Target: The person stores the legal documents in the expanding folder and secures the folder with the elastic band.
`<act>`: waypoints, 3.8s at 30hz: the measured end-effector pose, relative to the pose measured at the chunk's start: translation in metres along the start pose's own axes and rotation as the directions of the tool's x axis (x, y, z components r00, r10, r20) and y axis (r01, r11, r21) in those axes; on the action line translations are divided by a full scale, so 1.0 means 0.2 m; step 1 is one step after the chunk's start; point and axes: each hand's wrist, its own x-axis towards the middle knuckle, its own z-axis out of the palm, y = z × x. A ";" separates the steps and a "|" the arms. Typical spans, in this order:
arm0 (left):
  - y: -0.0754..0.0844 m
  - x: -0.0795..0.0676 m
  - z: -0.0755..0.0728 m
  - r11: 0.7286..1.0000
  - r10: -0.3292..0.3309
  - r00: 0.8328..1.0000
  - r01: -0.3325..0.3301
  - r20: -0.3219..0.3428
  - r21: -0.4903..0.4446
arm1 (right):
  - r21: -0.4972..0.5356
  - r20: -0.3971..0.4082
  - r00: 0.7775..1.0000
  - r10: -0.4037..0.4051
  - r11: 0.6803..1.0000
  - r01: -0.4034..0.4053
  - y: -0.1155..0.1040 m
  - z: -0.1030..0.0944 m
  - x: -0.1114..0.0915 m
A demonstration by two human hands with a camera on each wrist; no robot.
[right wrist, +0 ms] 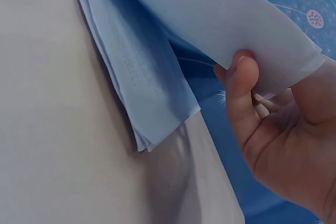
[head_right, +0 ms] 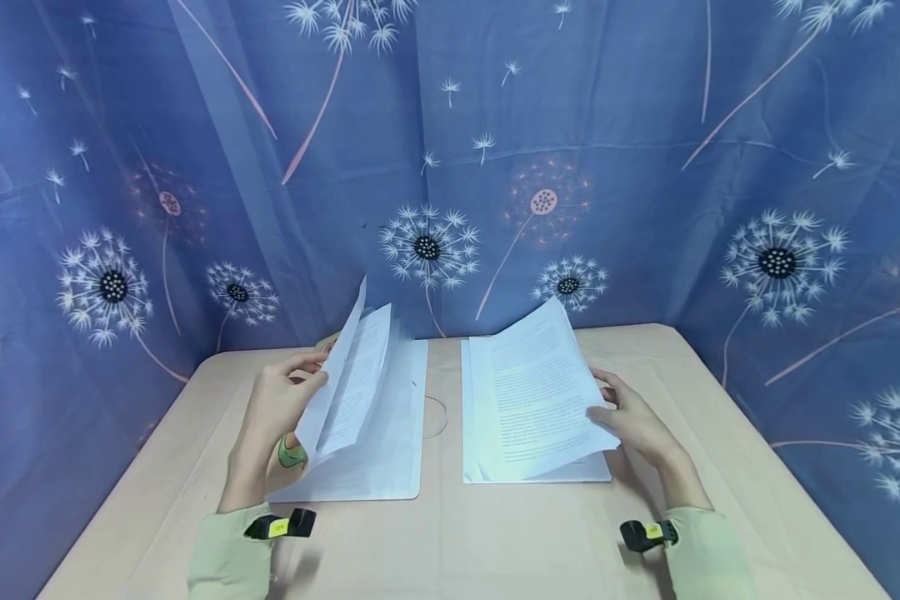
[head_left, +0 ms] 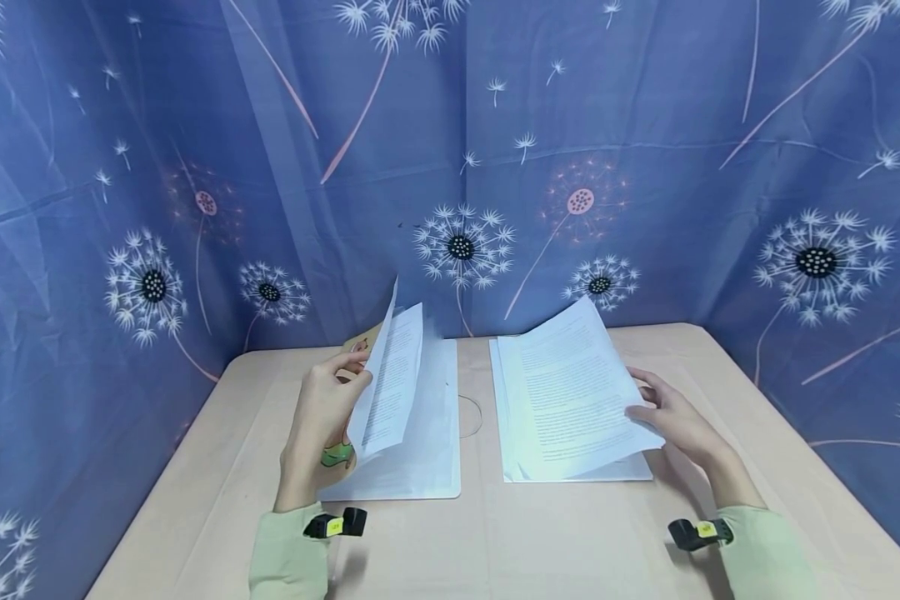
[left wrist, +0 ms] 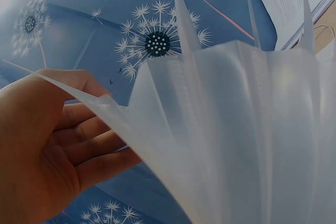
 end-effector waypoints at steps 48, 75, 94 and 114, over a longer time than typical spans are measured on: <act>0.00 0.00 0.00 1.000 0.009 1.000 -0.009 -0.012 -0.003 | 0.202 -0.040 0.984 -0.171 0.963 0.176 -0.16 0.04 0.01; -0.01 0.00 0.01 1.000 -0.010 1.000 0.010 -0.004 -0.014 | 0.184 -0.088 0.985 -0.149 0.969 0.163 -0.27 0.16 0.03; 0.00 0.01 0.01 1.000 -0.019 1.000 0.019 -0.001 -0.011 | 0.134 -0.119 0.983 -0.139 0.979 0.154 -0.39 0.24 0.08; 0.00 0.00 0.01 1.000 0.019 1.000 -0.019 0.002 -0.015 | 0.213 -0.117 0.987 -0.110 0.968 0.133 -0.46 0.37 0.13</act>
